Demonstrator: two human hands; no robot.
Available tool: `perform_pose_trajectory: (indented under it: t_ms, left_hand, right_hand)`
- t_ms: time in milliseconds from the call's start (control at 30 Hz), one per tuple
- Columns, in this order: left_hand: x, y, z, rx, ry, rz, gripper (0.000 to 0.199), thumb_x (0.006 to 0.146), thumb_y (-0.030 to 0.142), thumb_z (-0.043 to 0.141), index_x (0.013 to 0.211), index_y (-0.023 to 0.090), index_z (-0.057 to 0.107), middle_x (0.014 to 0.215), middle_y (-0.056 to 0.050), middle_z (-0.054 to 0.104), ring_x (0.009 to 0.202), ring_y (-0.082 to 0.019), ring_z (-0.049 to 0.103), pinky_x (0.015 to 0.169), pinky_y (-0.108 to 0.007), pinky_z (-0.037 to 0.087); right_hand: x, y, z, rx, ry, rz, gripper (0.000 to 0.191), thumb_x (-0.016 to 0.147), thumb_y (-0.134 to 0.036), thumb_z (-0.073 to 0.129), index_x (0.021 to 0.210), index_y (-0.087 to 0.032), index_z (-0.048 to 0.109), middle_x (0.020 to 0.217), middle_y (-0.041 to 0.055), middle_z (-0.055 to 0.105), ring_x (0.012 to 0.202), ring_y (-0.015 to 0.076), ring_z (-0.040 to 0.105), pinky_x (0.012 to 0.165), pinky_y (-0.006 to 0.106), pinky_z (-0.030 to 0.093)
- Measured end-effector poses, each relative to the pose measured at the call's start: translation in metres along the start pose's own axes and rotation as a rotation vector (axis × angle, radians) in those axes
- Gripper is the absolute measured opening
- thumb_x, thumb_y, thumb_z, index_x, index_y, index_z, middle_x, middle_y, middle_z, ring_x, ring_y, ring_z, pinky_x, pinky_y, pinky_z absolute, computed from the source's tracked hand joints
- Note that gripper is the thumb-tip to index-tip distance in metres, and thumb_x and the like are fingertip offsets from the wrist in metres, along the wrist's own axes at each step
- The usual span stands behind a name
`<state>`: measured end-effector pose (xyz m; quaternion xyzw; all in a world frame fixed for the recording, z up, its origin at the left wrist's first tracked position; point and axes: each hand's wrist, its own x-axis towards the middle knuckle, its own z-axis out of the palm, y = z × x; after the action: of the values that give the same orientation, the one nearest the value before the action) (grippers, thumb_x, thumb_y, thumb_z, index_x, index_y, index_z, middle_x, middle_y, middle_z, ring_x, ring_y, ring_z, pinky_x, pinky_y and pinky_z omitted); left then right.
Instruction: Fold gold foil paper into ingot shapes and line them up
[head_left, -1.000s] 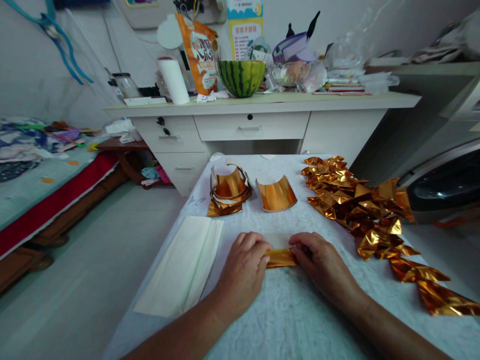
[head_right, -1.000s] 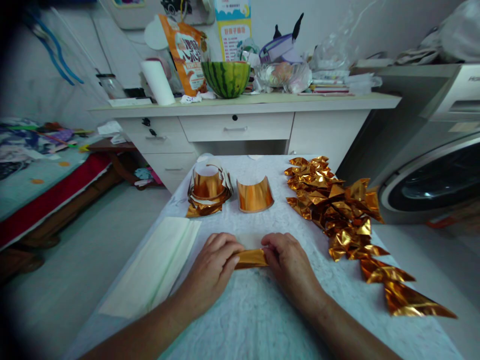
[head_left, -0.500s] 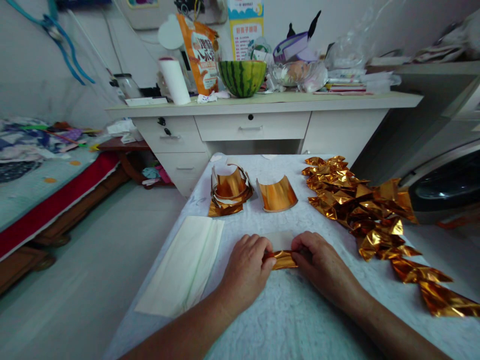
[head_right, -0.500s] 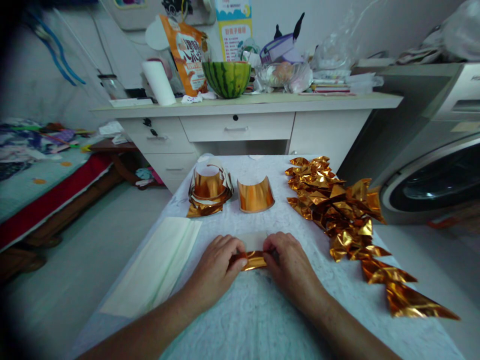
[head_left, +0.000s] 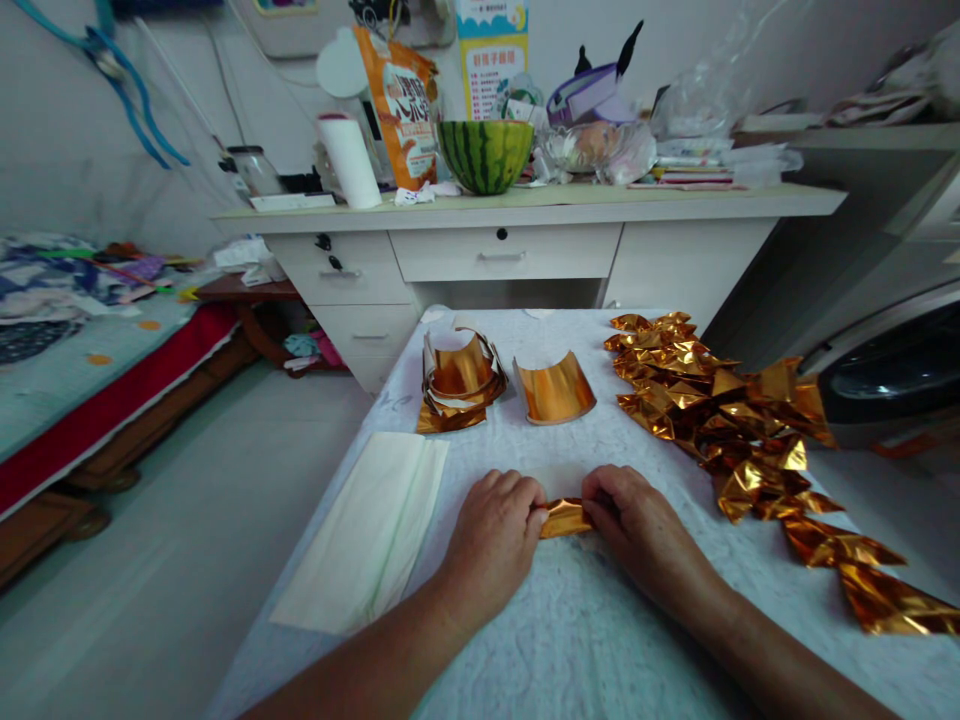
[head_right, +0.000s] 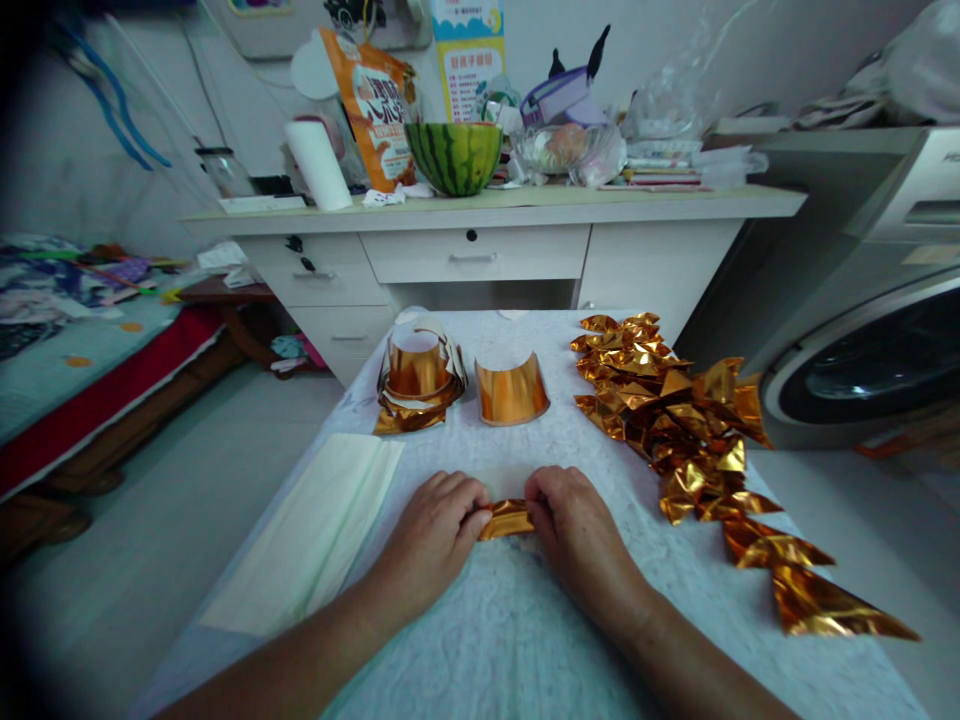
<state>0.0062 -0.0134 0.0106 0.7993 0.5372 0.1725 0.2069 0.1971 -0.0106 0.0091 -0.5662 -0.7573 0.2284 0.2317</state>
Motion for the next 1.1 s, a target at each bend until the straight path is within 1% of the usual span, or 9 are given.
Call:
perform_pose_trajectory:
  t_ms: [67,300,467,600,800,933,1100]
  left_hand:
    - [-0.0002,-0.0002,0.0006,0.02,-0.002,0.004,0.009,0.09,0.016,0.054,0.083,0.021,0.056,0.088,-0.001,0.061,0.088,-0.02,0.053,0.08,-0.033,0.04]
    - [-0.0019,0.0001,0.0014,0.102,0.015,-0.004,0.009,0.092,0.018,0.053,0.083,0.02,0.055,0.087,-0.001,0.061,0.085,-0.02,0.053,0.079,-0.034,0.04]
    - [-0.001,0.0015,-0.0001,0.162,0.001,-0.017,0.009,0.093,0.02,0.053,0.084,0.02,0.055,0.086,-0.002,0.062,0.084,-0.021,0.054,0.078,-0.035,0.041]
    - [-0.0004,0.0025,-0.0006,0.189,-0.009,-0.022,0.01,0.093,0.02,0.053,0.083,0.02,0.056,0.086,-0.002,0.062,0.084,-0.022,0.055,0.078,-0.036,0.041]
    - [0.0,0.0012,-0.0001,0.188,-0.01,-0.03,0.008,0.092,0.019,0.054,0.084,0.021,0.054,0.086,-0.002,0.062,0.085,-0.021,0.055,0.078,-0.035,0.042]
    - [-0.0001,-0.0008,0.0004,0.158,0.001,-0.025,0.005,0.09,0.016,0.055,0.089,0.021,0.053,0.088,-0.001,0.061,0.086,-0.02,0.055,0.08,-0.035,0.043]
    - [-0.0003,-0.0014,0.0001,0.1,0.03,-0.028,0.017,0.088,0.012,0.056,0.101,0.023,0.055,0.1,-0.002,0.057,0.096,-0.02,0.054,0.087,-0.034,0.044]
  right_hand:
    - [0.0005,-0.0008,0.001,-0.022,0.012,0.005,0.013,0.084,-0.012,0.05,0.075,-0.021,0.054,0.073,0.002,0.06,0.073,0.0192,0.054,0.065,0.03,0.04]
    - [0.0012,-0.0008,0.0039,-0.057,0.061,0.027,0.008,0.083,-0.016,0.05,0.086,-0.021,0.055,0.076,0.0031,0.062,0.073,0.0202,0.056,0.063,0.03,0.04]
    - [0.0019,-0.0034,0.0025,-0.07,0.044,0.072,0.009,0.082,-0.015,0.051,0.087,-0.021,0.055,0.073,0.0026,0.061,0.071,0.0204,0.056,0.061,0.029,0.039]
    - [0.0027,-0.0055,0.0016,-0.079,0.041,0.082,0.008,0.081,-0.016,0.051,0.086,-0.021,0.055,0.074,0.0032,0.061,0.071,0.0205,0.057,0.061,0.029,0.038]
    - [0.002,-0.0035,0.0044,-0.079,0.051,0.06,0.008,0.081,-0.015,0.051,0.086,-0.021,0.053,0.072,0.0022,0.06,0.071,0.0199,0.056,0.061,0.029,0.038]
    - [0.0011,-0.0025,0.0061,-0.077,0.063,0.041,0.008,0.082,-0.015,0.05,0.085,-0.022,0.052,0.073,0.0021,0.06,0.072,0.02,0.056,0.063,0.03,0.039]
    - [0.0004,0.0029,0.0078,-0.075,0.094,0.035,0.01,0.081,-0.014,0.054,0.087,-0.021,0.054,0.076,0.0032,0.06,0.075,0.0209,0.055,0.066,0.031,0.041]
